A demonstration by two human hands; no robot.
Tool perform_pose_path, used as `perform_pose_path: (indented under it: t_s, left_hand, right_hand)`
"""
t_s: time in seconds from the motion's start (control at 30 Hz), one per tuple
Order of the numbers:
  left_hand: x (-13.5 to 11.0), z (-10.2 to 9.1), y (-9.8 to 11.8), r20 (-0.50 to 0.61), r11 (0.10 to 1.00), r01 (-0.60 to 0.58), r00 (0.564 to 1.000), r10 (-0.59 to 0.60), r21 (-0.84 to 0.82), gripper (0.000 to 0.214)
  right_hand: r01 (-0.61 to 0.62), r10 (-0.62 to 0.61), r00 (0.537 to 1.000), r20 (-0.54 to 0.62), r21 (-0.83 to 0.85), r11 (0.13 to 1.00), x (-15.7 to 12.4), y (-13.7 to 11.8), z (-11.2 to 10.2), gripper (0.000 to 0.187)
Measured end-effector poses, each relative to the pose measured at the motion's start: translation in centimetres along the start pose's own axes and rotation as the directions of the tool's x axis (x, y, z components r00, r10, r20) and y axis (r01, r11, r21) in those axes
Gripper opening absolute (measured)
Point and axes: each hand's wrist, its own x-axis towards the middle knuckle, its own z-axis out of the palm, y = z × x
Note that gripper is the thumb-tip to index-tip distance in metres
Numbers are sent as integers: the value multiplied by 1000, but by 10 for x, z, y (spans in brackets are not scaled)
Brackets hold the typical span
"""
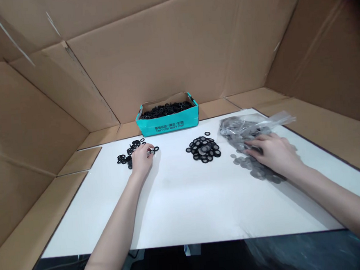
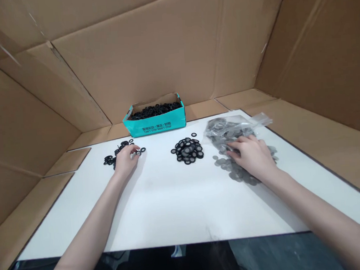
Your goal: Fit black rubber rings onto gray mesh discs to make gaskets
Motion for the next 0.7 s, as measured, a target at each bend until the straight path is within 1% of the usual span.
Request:
perform_pose_path:
  t_s: [0.2,0.4,0.47,0.53,0.6,0.7]
  left_hand:
    - [-1,3,1,-5,999,-21,1000,20,-51,30]
    - [-2,2,3,-4,996,-21,1000,21,-83,31]
    - [-3,2,4,-7,996,-21,1000,20,-92,31]
    - [-3,1,5,-9,995,-22,1000,21,-100,31]
    - [-4,0,6,-9,994,-24,1000,23,-107,32]
    - [-4,0,7,-8,993,-24,1000,23,-115,32]
  right_hand:
    - [32,-32,999,-5,25,999,6,-10,2,26]
    - [-39,41,999,-17,113,993,10,-10,1,23]
    - [-54,60,998,-35,150,987,11,-9,2,26]
    - [-45,54,997,-56,153,987,12,-9,3,31]
    - [-23,30,998,-50,131,991,13,-10,4,36]
    - [17,-12,999,-40,131,991,14,-11,7,35]
